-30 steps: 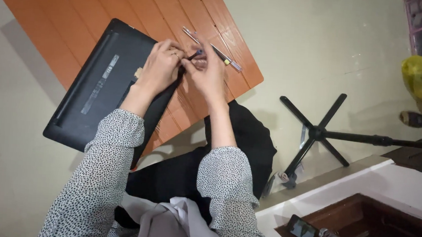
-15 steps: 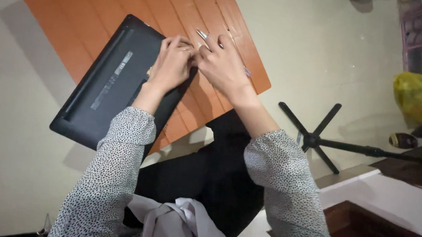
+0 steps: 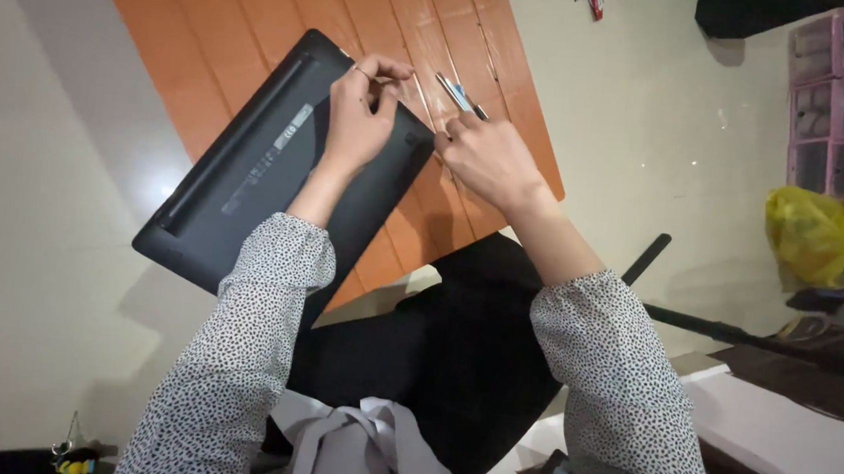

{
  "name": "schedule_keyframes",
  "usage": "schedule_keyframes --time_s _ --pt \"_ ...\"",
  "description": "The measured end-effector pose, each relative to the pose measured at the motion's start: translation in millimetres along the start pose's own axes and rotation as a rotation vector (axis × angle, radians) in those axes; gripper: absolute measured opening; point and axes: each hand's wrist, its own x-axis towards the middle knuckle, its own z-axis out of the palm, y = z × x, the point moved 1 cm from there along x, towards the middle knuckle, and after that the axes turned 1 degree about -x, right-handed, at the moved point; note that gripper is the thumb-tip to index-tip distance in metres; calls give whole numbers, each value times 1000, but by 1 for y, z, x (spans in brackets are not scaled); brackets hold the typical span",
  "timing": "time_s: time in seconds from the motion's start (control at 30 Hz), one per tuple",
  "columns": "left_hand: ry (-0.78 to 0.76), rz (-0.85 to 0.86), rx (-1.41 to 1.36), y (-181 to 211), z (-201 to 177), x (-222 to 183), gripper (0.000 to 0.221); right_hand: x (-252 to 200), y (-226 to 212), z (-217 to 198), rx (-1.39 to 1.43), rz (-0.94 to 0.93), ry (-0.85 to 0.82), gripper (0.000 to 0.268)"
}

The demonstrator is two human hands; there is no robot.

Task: Securing the bottom casing of a laptop by tightening screws with a screwdriver.

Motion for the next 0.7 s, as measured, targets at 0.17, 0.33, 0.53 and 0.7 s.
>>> schedule_keyframes --time_s 0.17,0.33,0.53,0.7 --pt "50 -15 0 1 -1 -1 28 4 -4 15 56 43 2 19" --pt "56 -15 -68 -2 -2 0 28 11 -8 14 -4 93 -19 14" --pt "58 -22 -109 -2 -2 0 29 22 -8 19 168 309 -214 9" --pt "61 -27 -121 -5 -2 0 29 36 0 -1 564 675 -537 16"
